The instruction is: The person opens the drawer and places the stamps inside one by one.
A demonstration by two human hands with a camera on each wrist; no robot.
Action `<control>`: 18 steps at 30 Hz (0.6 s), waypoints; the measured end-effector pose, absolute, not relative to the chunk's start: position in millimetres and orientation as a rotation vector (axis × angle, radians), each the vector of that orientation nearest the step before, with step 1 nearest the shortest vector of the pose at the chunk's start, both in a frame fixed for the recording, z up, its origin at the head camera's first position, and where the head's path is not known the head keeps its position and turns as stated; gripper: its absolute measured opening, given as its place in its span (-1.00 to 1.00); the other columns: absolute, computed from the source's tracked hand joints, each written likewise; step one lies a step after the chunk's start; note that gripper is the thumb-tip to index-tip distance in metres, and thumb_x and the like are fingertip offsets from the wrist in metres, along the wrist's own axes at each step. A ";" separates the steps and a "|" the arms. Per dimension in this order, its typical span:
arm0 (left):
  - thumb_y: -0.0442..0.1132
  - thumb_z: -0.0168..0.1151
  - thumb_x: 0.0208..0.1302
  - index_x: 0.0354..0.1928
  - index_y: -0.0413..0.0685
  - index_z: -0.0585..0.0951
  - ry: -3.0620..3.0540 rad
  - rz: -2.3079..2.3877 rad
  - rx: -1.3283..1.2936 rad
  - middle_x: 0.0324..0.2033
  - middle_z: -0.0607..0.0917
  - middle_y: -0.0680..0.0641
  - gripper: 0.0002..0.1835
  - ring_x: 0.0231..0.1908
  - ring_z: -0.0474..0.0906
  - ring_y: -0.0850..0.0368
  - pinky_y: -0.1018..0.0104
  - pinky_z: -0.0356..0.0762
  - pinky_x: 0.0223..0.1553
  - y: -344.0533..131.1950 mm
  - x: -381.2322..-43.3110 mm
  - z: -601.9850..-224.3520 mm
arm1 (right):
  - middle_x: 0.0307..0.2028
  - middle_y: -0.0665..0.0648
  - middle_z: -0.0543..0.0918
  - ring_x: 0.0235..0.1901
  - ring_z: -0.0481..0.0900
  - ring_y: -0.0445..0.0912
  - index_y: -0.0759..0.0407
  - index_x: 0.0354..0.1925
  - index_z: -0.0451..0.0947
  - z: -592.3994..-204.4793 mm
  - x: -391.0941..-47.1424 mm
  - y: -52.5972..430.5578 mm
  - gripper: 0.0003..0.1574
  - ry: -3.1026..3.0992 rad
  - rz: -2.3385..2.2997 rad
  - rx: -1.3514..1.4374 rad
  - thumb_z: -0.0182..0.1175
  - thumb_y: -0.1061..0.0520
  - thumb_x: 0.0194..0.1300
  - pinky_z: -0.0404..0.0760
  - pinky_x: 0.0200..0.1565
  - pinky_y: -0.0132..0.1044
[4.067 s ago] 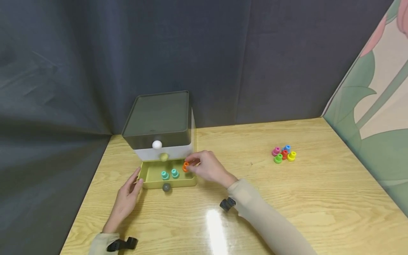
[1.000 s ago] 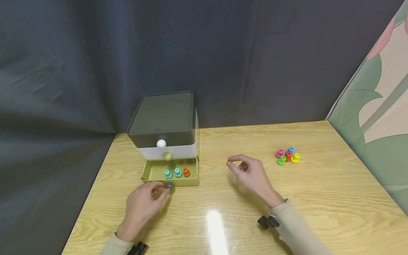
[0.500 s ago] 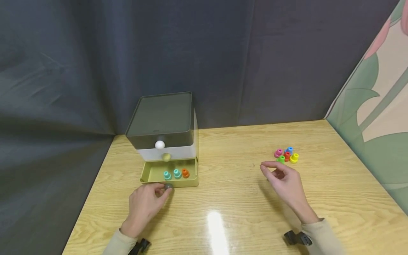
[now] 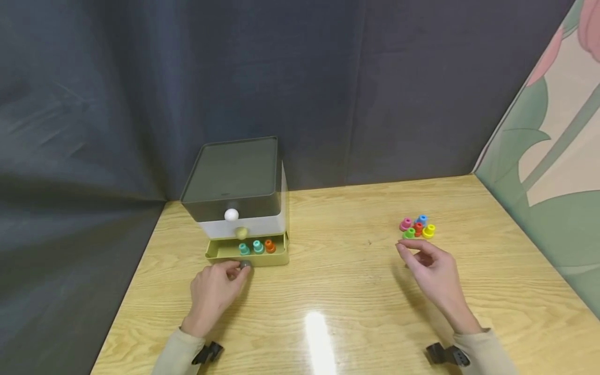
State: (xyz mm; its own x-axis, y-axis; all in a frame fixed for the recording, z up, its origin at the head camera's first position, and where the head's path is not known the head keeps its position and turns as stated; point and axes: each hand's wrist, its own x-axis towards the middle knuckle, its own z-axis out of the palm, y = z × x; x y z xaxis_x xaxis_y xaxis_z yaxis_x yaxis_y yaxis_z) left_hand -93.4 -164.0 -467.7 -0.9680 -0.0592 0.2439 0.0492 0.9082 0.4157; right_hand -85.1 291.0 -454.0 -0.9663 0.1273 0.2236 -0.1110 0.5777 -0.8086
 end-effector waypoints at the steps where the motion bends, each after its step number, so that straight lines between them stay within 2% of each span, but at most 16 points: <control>1: 0.07 0.47 0.33 -0.19 0.01 0.88 -2.817 -0.629 0.010 -0.49 0.81 0.14 -0.71 -0.61 0.56 0.22 0.34 0.35 -0.62 -163.8 -95.8 -467.8 | -0.37 -0.45 0.70 -0.44 0.67 -0.31 0.29 0.13 0.70 -454.5 -84.4 292.5 -0.66 -2.548 1.333 -0.015 0.29 0.09 0.55 0.49 -0.52 -0.34; 10: 0.05 0.45 0.36 -0.17 -0.01 0.88 -2.819 -0.671 0.000 -0.44 0.85 0.09 -0.71 -0.66 0.50 0.23 0.33 0.32 -0.64 -163.3 -115.4 -469.3 | -0.39 -0.45 0.71 -0.45 0.68 -0.29 0.28 0.12 0.71 -452.4 -79.2 296.8 -0.63 -2.534 1.339 -0.050 0.29 0.05 0.55 0.46 -0.56 -0.32; 13: 0.06 0.45 0.37 -0.12 -0.04 0.87 -2.812 -0.685 -0.002 -0.41 0.87 0.06 -0.68 -0.63 0.58 0.19 0.32 0.37 -0.62 -163.3 -122.1 -469.8 | -0.35 -0.47 0.71 -0.44 0.67 -0.30 0.29 0.13 0.71 -451.4 -78.8 297.2 -0.63 -2.532 1.335 -0.048 0.29 0.05 0.55 0.46 -0.56 -0.33; 18: 0.10 0.44 0.37 -0.08 -0.03 0.87 -2.813 -0.696 0.019 -0.38 0.88 0.06 -0.64 -0.45 0.77 0.02 0.23 0.52 -0.51 -164.0 -129.7 -469.4 | -0.37 -0.43 0.71 -0.44 0.66 -0.31 0.29 0.14 0.70 -451.9 -77.5 297.0 -0.62 -2.546 1.350 -0.069 0.28 0.05 0.56 0.45 -0.54 -0.33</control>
